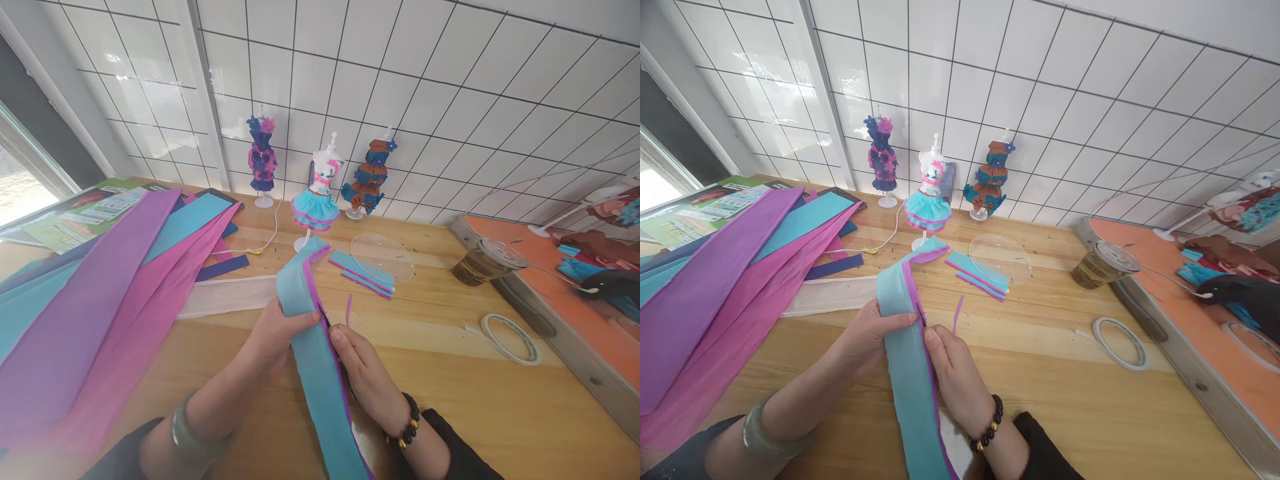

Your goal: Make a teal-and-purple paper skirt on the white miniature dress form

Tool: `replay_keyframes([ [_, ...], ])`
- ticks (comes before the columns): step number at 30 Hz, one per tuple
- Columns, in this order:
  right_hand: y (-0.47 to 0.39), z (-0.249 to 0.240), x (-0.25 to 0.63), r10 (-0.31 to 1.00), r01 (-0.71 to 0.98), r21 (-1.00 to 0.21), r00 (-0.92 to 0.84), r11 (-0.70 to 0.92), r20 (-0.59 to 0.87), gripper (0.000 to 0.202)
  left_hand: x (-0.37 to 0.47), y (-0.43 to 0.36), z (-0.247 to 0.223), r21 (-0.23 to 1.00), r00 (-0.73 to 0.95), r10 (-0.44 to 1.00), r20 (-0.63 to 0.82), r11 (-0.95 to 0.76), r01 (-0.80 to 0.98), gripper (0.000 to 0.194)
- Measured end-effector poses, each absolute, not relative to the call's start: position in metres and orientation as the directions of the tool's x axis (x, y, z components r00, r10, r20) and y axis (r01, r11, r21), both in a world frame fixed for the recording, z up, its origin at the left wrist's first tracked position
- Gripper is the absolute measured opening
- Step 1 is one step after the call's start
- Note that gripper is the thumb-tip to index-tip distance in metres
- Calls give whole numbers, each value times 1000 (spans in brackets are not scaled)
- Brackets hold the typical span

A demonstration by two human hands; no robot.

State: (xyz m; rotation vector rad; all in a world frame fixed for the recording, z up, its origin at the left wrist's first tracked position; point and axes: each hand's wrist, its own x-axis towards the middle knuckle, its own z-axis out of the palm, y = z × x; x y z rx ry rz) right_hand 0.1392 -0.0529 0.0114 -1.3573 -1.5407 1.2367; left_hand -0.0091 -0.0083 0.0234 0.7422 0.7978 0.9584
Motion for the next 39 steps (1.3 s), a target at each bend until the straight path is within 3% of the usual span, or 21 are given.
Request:
replay_keyframes([
  [21, -53, 12, 138, 977, 314, -949, -199, -14, -80, 36, -15, 0, 23, 844, 291, 928, -235, 343, -413, 40],
  [28, -54, 12, 139, 978, 326, -945, -191, -11, -77, 37, -15, 0, 26, 838, 305, 925, -226, 344, -424, 45],
  [39, -52, 19, 147, 980, 237, -970, -172, -60, -103, 41, -25, 5, 26, 821, 256, 927, -274, 364, -440, 40],
])
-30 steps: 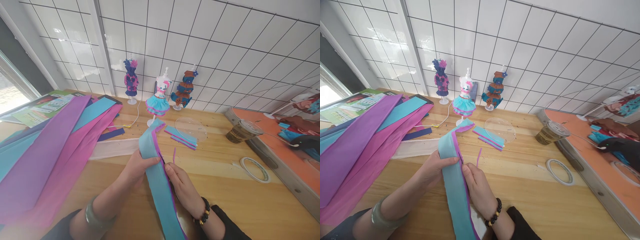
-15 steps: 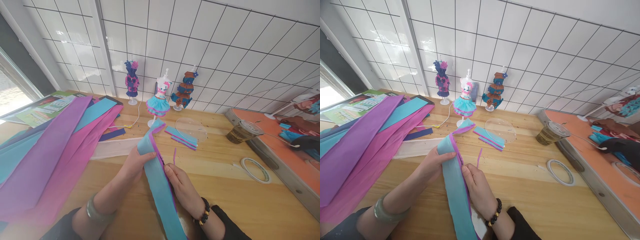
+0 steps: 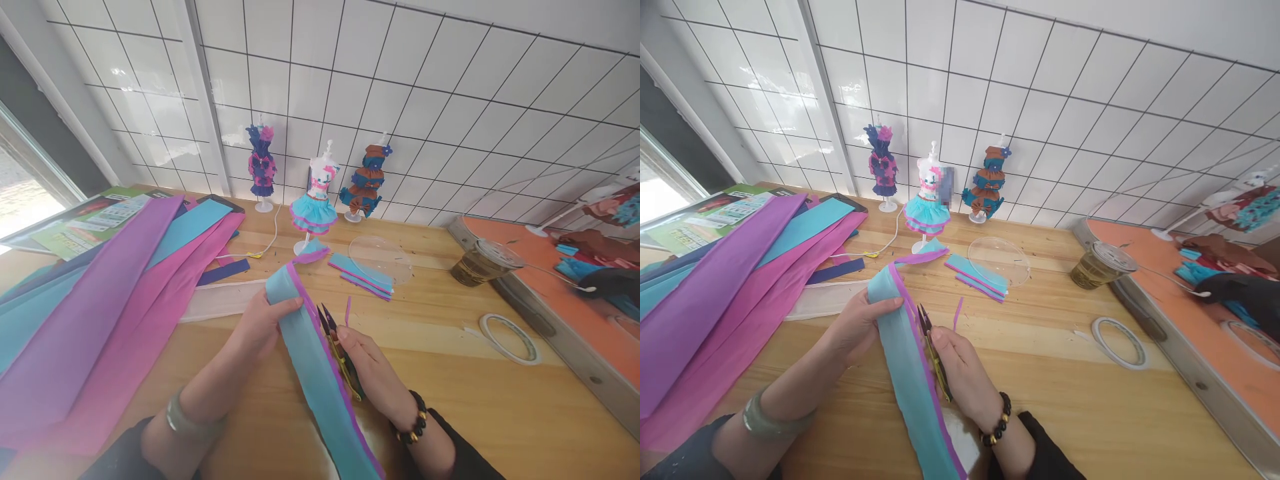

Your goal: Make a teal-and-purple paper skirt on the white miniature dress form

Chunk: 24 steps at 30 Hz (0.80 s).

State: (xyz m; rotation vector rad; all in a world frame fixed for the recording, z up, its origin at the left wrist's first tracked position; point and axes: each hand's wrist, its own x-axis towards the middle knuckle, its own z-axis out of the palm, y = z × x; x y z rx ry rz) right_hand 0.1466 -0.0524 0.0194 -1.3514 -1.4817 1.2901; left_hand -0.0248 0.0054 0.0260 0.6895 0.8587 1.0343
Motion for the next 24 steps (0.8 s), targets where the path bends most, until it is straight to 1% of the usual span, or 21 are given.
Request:
replay_keyframes([
  [3, -52, 23, 152, 953, 197, -964, -211, -176, -217, 44, -28, 7, 28, 815, 233, 933, -274, 354, -459, 33],
  [5, -51, 25, 156, 943, 171, -956, -193, -239, -270, 46, -29, 8, 29, 815, 228, 934, -274, 352, -461, 29],
  [7, -50, 25, 158, 957, 141, -962, -141, -233, -252, 47, -28, 9, 29, 817, 232, 933, -273, 353, -455, 28],
  [9, -50, 25, 159, 966, 118, -970, -124, -214, -229, 47, -27, 8, 28, 819, 248, 929, -275, 361, -446, 31],
  [13, -52, 23, 155, 934, 104, -962, -234, -253, -271, 46, -23, 4, 25, 832, 297, 915, -273, 379, -405, 44],
  [15, -53, 23, 152, 921, 118, -957, -261, -266, -288, 46, -22, 3, 25, 844, 312, 914, -260, 372, -385, 47],
  [20, -53, 20, 151, 921, 171, -947, -239, -271, -306, 48, -22, 3, 23, 863, 342, 907, -248, 367, -347, 45],
  [24, -53, 17, 152, 929, 182, -953, -239, -242, -281, 45, -22, 3, 23, 865, 355, 904, -236, 362, -347, 43],
])
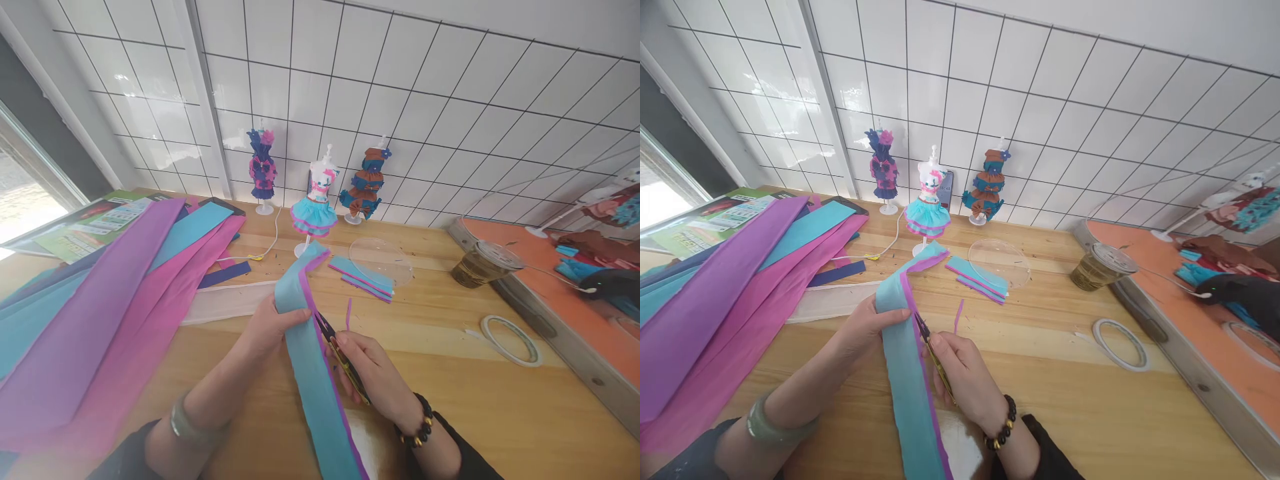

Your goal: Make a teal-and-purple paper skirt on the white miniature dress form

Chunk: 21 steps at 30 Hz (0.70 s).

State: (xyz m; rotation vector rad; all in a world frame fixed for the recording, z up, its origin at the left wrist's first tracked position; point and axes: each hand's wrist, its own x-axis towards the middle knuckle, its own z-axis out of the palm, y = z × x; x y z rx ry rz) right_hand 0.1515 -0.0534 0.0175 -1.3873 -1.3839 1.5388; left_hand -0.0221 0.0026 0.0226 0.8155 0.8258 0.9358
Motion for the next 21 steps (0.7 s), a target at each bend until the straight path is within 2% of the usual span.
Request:
replay_keyframes([
  [6, -55, 16, 149, 941, 189, -962, -240, -197, -240, 41, -20, 1, 26, 862, 361, 904, -227, 359, -357, 43],
  [11, -55, 15, 146, 957, 205, -975, -253, -90, -142, 42, -16, -1, 23, 865, 393, 898, -199, 350, -360, 42],
  [17, -53, 11, 146, 987, 301, -953, -159, 31, -18, 39, -8, -6, 21, 879, 403, 899, -172, 324, -349, 39],
  [21, -53, 10, 146, 988, 298, -954, -153, 29, -18, 37, -5, -7, 23, 882, 393, 907, -154, 306, -359, 39],
])
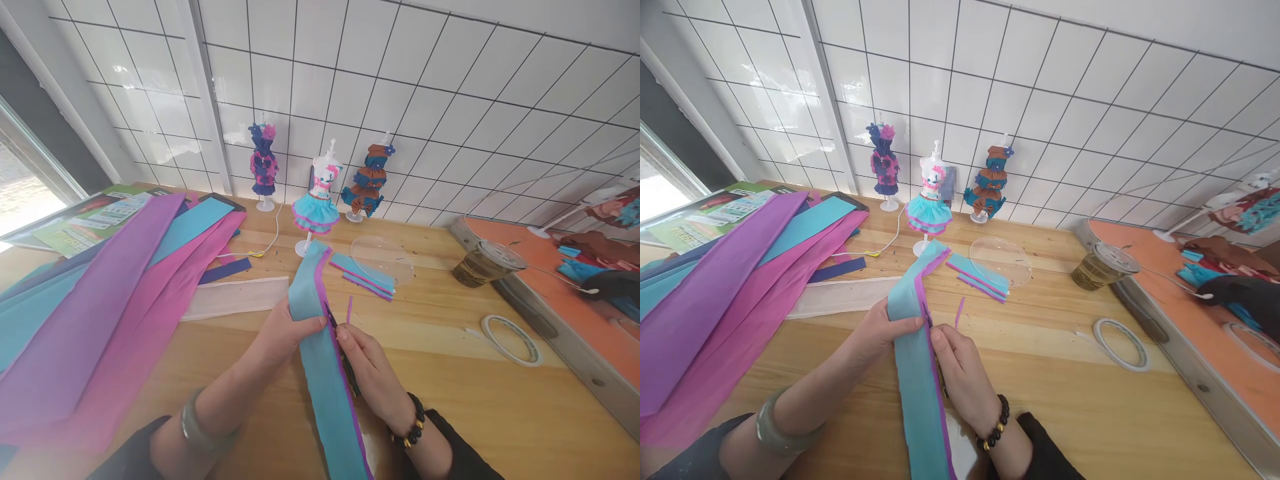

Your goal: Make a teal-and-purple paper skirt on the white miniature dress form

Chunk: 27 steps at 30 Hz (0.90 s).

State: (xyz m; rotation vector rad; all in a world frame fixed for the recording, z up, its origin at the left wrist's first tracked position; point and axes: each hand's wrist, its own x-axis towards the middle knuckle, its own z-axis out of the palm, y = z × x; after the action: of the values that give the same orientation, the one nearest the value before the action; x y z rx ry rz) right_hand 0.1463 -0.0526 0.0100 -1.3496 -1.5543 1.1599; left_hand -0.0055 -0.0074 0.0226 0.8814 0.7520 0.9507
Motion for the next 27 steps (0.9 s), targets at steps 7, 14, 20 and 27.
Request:
replay_keyframes([
  [7, -53, 9, 145, 989, 275, -961, -143, 19, -21, 36, -7, -8, 24, 876, 409, 898, -160, 320, -361, 33],
  [14, -54, 9, 145, 990, 269, -963, -137, 16, -22, 36, -7, -8, 23, 869, 411, 899, -150, 318, -378, 34],
  [20, -55, 9, 143, 993, 280, -960, -118, 26, -8, 37, -6, -9, 22, 867, 404, 901, -156, 321, -381, 34],
  [27, -56, 10, 142, 995, 278, -960, -103, 22, -7, 37, -5, -10, 25, 867, 391, 908, -154, 314, -387, 33],
])
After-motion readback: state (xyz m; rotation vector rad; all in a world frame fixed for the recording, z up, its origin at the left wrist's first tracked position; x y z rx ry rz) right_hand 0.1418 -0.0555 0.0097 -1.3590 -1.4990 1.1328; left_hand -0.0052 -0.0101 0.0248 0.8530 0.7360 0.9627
